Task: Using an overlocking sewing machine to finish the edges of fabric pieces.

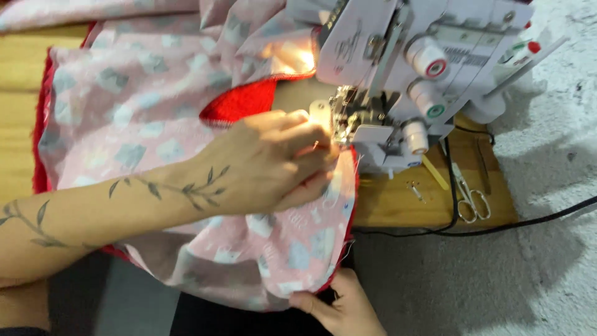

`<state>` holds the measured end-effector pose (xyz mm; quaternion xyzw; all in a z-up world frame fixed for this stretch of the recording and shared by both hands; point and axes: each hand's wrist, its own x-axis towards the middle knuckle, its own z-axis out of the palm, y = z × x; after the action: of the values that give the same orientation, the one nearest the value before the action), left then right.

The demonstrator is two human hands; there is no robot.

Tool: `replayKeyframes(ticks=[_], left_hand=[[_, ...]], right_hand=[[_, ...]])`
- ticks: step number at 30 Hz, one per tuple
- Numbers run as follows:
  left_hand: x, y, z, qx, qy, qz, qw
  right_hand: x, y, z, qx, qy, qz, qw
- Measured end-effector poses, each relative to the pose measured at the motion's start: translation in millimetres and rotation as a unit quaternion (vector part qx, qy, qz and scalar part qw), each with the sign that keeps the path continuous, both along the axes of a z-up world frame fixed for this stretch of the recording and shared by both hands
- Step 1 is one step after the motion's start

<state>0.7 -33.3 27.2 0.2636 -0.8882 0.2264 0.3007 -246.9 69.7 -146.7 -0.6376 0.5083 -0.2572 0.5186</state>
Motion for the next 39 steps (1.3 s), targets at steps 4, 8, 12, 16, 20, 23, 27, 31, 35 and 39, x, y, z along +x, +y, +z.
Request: replayKeyframes(ticks=[4, 8, 12, 16, 20, 23, 27, 31, 35, 39], left_hand=[[0.9, -9.8, 9.4, -0.02, -0.021, -0.001, 1.0], [4.4, -16.2, 1.6, -0.072, -0.059, 0.006, 0.996], [9.8, -16.3, -9.7, -0.077, -0.005, -0.011, 0.997], [16.8, -18.1, -21.0, -0.056, 0.034, -0.016, 0.998], [20.3, -17.9, -25.7, -0.037, 0.071, -0.039, 0.996], [20.3, -20.2, -28.5, -0.035, 0.082, -0.053, 0.995], [20.4, -22.1, -30.2, -0.035, 0.076, -0.065, 0.994], [20.9, -21.3, -31.2, -0.034, 0.079, -0.06, 0.994], [21.9, -21.2, -29.5, -0.033, 0.08, -0.064, 0.994], [20.8, -22.0, -30.7, -0.041, 0.073, -0.055, 0.995]], right_hand=[[-2.0, -15.8, -26.5, 0.067, -0.221, -0.083, 0.969], [12.5, -48.7, -18.0, -0.197, -0.319, -0.232, 0.898], [54.7, -79.4, 33.0, -0.374, -0.2, -0.385, 0.82], [33.5, -100.5, 4.2, -0.509, 0.119, -0.303, 0.797], [-5.0, -85.1, -43.3, -0.513, 0.111, -0.276, 0.805], [-43.0, -75.3, -86.0, -0.517, 0.115, -0.269, 0.805], [-75.7, -72.4, -116.2, -0.519, 0.133, -0.266, 0.801], [-86.8, -83.0, -144.3, -0.525, 0.145, -0.264, 0.796], [-110.9, -102.8, -211.0, -0.53, 0.155, -0.266, 0.79], [-173.2, -85.6, -328.5, -0.531, 0.176, -0.266, 0.785]])
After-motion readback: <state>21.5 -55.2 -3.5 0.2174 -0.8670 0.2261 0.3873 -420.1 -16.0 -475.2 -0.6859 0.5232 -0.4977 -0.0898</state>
